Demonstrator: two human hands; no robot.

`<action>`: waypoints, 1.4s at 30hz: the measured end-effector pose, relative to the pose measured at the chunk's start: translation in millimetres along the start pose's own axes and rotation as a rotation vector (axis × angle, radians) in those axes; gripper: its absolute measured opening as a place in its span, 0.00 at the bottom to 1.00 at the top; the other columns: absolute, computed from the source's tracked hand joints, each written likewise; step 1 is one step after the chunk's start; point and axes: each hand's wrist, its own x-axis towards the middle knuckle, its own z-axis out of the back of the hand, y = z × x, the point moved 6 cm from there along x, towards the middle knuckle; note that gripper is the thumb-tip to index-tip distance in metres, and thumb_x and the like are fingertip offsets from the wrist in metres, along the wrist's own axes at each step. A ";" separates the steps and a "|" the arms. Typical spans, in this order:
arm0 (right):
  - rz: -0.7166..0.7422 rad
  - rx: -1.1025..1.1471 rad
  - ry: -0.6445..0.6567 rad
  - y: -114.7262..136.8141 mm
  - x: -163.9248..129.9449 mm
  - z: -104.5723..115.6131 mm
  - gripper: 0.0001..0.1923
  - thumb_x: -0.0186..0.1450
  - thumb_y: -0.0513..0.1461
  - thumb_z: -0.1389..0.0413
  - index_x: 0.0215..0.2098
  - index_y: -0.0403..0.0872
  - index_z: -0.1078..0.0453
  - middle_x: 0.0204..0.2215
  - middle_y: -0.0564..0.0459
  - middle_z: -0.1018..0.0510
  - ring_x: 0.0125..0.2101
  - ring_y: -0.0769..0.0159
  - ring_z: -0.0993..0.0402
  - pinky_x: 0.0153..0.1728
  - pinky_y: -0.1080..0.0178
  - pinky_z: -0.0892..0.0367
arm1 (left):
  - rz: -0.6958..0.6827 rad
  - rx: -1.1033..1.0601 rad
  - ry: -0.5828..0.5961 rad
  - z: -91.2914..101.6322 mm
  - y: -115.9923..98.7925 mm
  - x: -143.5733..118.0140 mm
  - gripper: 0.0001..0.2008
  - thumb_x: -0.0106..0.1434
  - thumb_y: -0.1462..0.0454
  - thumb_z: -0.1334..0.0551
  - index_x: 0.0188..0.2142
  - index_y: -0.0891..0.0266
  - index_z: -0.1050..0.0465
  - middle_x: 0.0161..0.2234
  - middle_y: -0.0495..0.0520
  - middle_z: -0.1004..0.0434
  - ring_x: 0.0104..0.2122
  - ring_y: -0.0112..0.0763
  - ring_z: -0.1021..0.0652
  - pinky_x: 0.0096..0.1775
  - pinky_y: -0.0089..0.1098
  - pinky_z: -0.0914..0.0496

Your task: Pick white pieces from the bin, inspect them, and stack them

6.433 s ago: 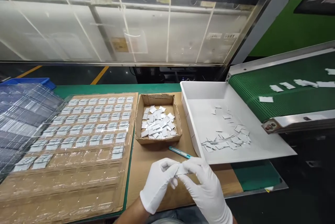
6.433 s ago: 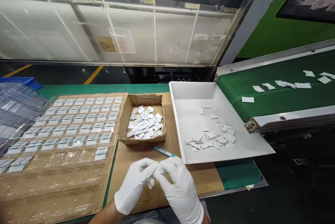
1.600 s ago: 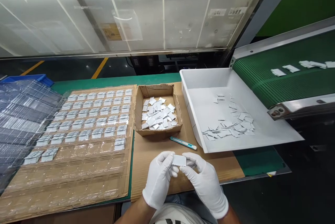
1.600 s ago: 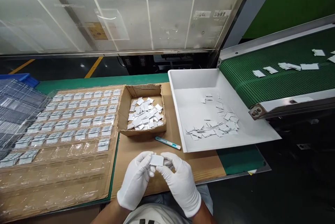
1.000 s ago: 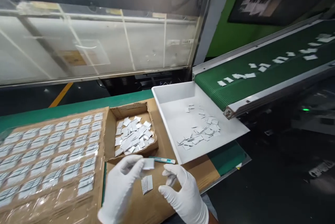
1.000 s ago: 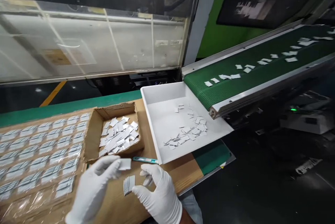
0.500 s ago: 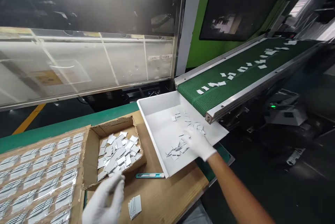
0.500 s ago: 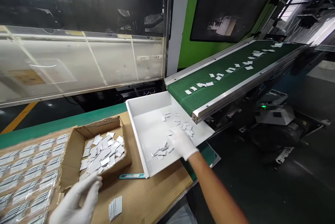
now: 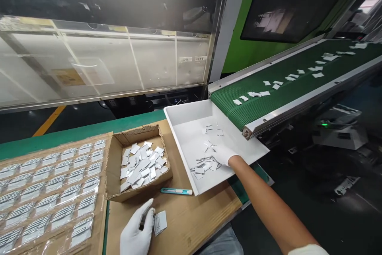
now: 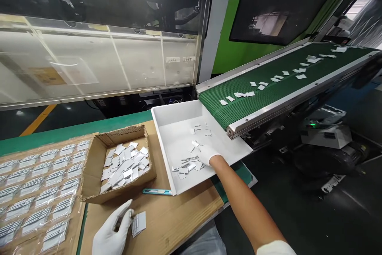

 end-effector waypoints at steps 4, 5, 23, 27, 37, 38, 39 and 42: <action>-0.002 -0.161 0.288 12.0 -5.0 -20.0 0.13 0.70 0.42 0.45 0.50 0.46 0.30 0.47 0.47 0.24 0.42 0.63 0.24 0.43 0.55 0.27 | 0.072 -0.045 -0.027 1.2 10.0 -0.8 0.19 0.57 0.52 0.37 0.44 0.58 0.21 0.42 0.55 0.16 0.36 0.40 0.17 0.43 0.33 0.23; 0.001 -0.203 0.321 14.8 -4.4 -20.3 0.13 0.70 0.42 0.45 0.50 0.45 0.30 0.48 0.48 0.24 0.42 0.62 0.25 0.44 0.54 0.27 | 0.083 -0.053 -0.030 1.6 10.9 -0.6 0.20 0.57 0.52 0.37 0.45 0.59 0.21 0.42 0.55 0.16 0.37 0.40 0.17 0.43 0.33 0.23; 0.097 -0.439 0.394 71.5 -8.6 -43.2 0.13 0.69 0.42 0.44 0.48 0.43 0.29 0.46 0.48 0.24 0.43 0.61 0.24 0.44 0.53 0.28 | 0.088 -0.137 -0.096 6.8 -4.2 0.4 0.21 0.58 0.50 0.37 0.44 0.61 0.22 0.32 0.56 0.16 0.32 0.38 0.18 0.36 0.33 0.23; 0.059 -0.388 0.297 67.9 -11.8 -32.1 0.13 0.70 0.44 0.46 0.47 0.44 0.29 0.44 0.49 0.23 0.41 0.62 0.24 0.44 0.54 0.28 | 0.065 -0.108 -0.087 5.5 -5.1 1.1 0.20 0.60 0.50 0.39 0.44 0.61 0.22 0.31 0.55 0.16 0.31 0.38 0.18 0.36 0.35 0.23; 0.198 0.060 0.144 107.0 -99.2 1.0 0.13 0.71 0.42 0.52 0.37 0.49 0.26 0.29 0.55 0.21 0.30 0.68 0.25 0.34 0.68 0.32 | 0.065 -0.199 -0.036 7.8 -36.0 -10.7 0.17 0.57 0.55 0.35 0.43 0.60 0.22 0.38 0.58 0.16 0.36 0.40 0.18 0.40 0.37 0.24; 0.222 0.257 0.138 114.1 -115.1 -1.6 0.13 0.70 0.42 0.51 0.36 0.48 0.25 0.27 0.55 0.21 0.28 0.67 0.25 0.31 0.68 0.32 | 0.084 -0.249 0.016 5.6 -47.8 -13.3 0.17 0.57 0.55 0.35 0.43 0.60 0.22 0.37 0.58 0.16 0.35 0.40 0.19 0.38 0.36 0.24; 0.217 0.423 0.148 119.3 -129.8 -7.6 0.12 0.69 0.44 0.49 0.38 0.48 0.25 0.27 0.55 0.21 0.25 0.68 0.26 0.28 0.68 0.32 | 0.113 -0.318 0.070 2.7 -60.3 -15.5 0.17 0.57 0.55 0.35 0.44 0.61 0.22 0.35 0.57 0.17 0.33 0.39 0.19 0.36 0.35 0.24; 0.139 0.707 0.158 128.7 -162.4 -38.3 0.14 0.68 0.46 0.47 0.43 0.47 0.25 0.25 0.55 0.22 0.20 0.69 0.29 0.23 0.69 0.32 | 0.170 -0.492 0.234 -9.1 -97.1 -17.5 0.15 0.55 0.56 0.33 0.39 0.63 0.22 0.30 0.56 0.19 0.29 0.36 0.21 0.31 0.32 0.26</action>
